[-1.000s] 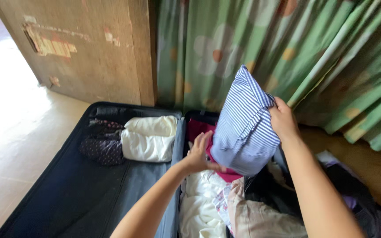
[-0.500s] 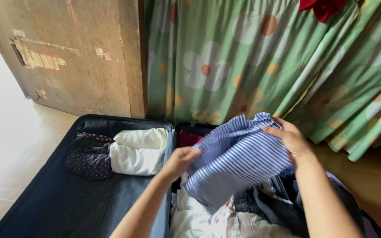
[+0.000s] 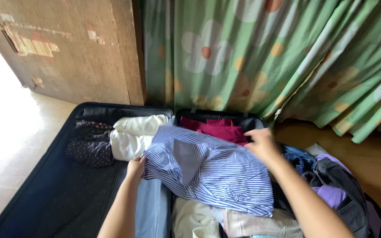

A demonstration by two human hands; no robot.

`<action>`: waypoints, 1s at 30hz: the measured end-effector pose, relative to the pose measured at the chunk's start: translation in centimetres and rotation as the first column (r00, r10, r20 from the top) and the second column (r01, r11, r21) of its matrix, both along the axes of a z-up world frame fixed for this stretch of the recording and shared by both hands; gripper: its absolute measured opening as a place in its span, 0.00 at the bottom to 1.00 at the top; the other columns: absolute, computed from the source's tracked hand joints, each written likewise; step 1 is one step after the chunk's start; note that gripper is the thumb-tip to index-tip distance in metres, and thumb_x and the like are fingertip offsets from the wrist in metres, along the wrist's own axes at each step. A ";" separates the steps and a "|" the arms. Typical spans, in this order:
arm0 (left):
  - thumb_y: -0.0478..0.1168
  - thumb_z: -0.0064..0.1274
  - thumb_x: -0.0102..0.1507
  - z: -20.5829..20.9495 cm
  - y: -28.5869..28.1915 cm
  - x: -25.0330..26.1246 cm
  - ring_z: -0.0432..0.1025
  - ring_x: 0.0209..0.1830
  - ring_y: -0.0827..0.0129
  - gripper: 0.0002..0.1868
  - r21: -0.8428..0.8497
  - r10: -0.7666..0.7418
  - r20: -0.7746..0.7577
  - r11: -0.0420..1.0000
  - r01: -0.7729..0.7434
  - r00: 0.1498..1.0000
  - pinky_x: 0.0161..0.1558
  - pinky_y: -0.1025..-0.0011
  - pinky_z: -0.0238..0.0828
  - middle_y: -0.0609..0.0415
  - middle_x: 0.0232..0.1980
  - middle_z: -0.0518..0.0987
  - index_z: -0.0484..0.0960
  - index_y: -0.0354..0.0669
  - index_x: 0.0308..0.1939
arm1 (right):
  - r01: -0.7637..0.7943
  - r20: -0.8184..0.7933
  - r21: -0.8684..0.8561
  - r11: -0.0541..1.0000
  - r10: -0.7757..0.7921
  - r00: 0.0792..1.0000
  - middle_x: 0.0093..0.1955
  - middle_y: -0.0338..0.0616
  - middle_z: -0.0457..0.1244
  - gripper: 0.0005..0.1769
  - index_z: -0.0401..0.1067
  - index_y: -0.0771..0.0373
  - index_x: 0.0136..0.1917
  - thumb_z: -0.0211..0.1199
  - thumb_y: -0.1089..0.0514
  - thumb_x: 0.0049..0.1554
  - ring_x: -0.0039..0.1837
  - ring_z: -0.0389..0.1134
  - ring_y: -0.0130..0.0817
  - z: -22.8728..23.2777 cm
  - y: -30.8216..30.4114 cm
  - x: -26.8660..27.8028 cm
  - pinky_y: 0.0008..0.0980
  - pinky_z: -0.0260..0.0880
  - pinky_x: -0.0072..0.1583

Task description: The person folds various garments and places them into an open suitcase. Items handled include a dark green garment, a purple polka-dotted top, a striped shirt, a pink top, and a white garment. The person folds each item by hand and arranges them in the suitcase.

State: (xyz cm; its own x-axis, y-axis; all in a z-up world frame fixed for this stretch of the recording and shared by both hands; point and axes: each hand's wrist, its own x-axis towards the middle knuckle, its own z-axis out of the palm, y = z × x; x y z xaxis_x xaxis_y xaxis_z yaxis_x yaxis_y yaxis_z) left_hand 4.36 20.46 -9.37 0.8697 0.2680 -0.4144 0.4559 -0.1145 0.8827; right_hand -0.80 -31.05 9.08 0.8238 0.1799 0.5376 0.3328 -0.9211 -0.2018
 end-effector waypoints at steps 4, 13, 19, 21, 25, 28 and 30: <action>0.47 0.56 0.65 -2.6 0.2 -1.6 0.80 0.40 0.62 0.18 0.159 0.024 0.133 0.986 -0.045 0.991 0.45 0.63 0.73 0.48 0.42 0.86 0.86 0.41 0.54 | -0.236 -0.384 0.148 0.960 0.276 0.881 0.60 0.59 0.61 0.34 0.78 0.61 0.56 0.83 0.50 0.38 0.62 0.62 0.52 -5.0 11.7 -2.7 0.45 0.64 0.65; 0.45 0.59 0.54 2.2 -4.7 -2.4 0.77 0.48 0.42 0.19 0.608 -0.121 0.470 0.763 -0.221 0.874 0.49 0.53 0.73 0.41 0.48 0.83 0.87 0.45 0.47 | -0.206 -0.373 -0.412 0.887 0.042 0.927 0.65 0.57 0.60 0.21 0.70 0.58 0.62 0.59 0.59 0.54 0.62 0.66 0.52 -8.7 16.2 -5.0 0.50 0.71 0.55; 0.65 0.59 0.62 0.6 -10.3 -0.5 0.80 0.51 0.50 0.35 0.283 -0.196 0.237 0.951 0.126 0.951 0.54 0.63 0.74 0.33 0.48 0.85 0.81 0.32 0.53 | -0.035 -0.352 -0.037 0.999 0.020 0.936 0.57 0.43 0.65 0.13 0.71 0.58 0.56 0.54 0.59 0.59 0.49 0.71 0.53 -5.6 14.9 -4.6 0.48 0.73 0.47; 0.66 0.60 0.65 1.1 -11.7 0.2 0.79 0.51 0.47 0.42 -0.117 -0.029 0.079 0.992 0.038 0.996 0.50 0.57 0.78 0.31 0.54 0.81 0.75 0.27 0.61 | 0.011 -0.267 0.014 1.000 -0.007 0.964 0.55 0.43 0.65 0.14 0.71 0.58 0.56 0.55 0.59 0.57 0.48 0.71 0.54 -3.6 15.1 -5.1 0.48 0.73 0.46; 0.44 0.72 0.53 2.2 -12.5 0.5 0.69 0.60 0.50 0.60 -0.424 0.022 -0.087 0.904 -0.057 0.996 0.54 0.51 0.70 0.40 0.67 0.66 0.44 0.49 0.78 | -0.257 -0.361 0.107 0.961 0.278 0.890 0.62 0.45 0.63 0.20 0.69 0.54 0.63 0.59 0.61 0.57 0.57 0.71 0.50 -1.2 16.7 -7.0 0.43 0.73 0.56; 0.36 0.59 0.50 1.7 -11.2 0.9 0.72 0.64 0.47 0.60 -0.401 0.209 0.683 0.908 0.120 0.700 0.58 0.62 0.73 0.33 0.69 0.72 0.46 0.40 0.84 | -0.458 -0.632 0.084 0.885 0.403 0.662 0.73 0.49 0.53 0.43 0.58 0.48 0.74 0.74 0.54 0.50 0.72 0.59 0.50 0.1 16.1 -8.2 0.43 0.63 0.69; 0.43 0.60 0.53 0.9 -8.4 0.9 0.74 0.64 0.46 0.65 -0.172 0.089 0.485 0.985 -0.005 0.870 0.61 0.60 0.72 0.31 0.66 0.76 0.34 0.42 0.86 | -0.529 -0.795 0.000 0.849 0.321 0.515 0.83 0.51 0.39 0.70 0.44 0.41 0.81 0.84 0.53 0.36 0.82 0.41 0.54 0.9 14.4 -9.2 0.46 0.48 0.76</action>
